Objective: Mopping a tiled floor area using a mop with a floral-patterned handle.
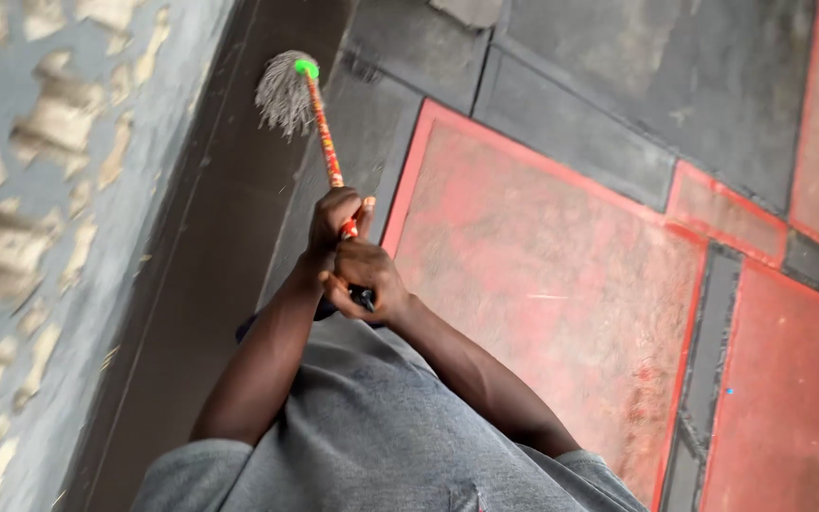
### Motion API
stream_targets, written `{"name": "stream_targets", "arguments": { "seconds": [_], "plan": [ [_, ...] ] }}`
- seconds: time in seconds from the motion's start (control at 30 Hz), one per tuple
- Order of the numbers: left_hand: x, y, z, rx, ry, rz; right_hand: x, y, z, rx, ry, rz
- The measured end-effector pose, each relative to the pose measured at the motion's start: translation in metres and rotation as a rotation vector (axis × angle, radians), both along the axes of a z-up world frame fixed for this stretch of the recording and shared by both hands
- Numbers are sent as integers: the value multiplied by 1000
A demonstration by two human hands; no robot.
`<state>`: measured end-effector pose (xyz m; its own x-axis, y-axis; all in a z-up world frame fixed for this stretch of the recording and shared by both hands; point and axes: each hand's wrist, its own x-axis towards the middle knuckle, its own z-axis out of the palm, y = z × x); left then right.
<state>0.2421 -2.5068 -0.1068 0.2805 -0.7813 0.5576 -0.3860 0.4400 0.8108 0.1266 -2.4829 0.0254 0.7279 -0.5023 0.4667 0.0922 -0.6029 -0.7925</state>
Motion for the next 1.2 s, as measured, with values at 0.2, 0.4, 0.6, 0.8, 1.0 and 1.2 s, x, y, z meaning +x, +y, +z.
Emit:
{"name": "stream_targets", "arguments": {
  "seconds": [0.2,0.4,0.6,0.8,1.0,1.2],
  "plan": [
    [-5,-90,5,23,-26,43,-3,-96,-3,-63,36,4],
    [3,-187,-1,-16,-11,74,7,-191,-20,-80,-13,-5],
    [13,-297,-1,-60,54,111,23,-324,-9,-206,-85,239],
    [65,-401,37,-117,-134,-81,48,-422,59,-36,-185,407],
    [79,-443,51,-110,-174,101,73,-486,75,-55,-267,543],
    [74,-474,69,-69,-160,290,82,-540,96,-31,-268,719]
  ]
}}
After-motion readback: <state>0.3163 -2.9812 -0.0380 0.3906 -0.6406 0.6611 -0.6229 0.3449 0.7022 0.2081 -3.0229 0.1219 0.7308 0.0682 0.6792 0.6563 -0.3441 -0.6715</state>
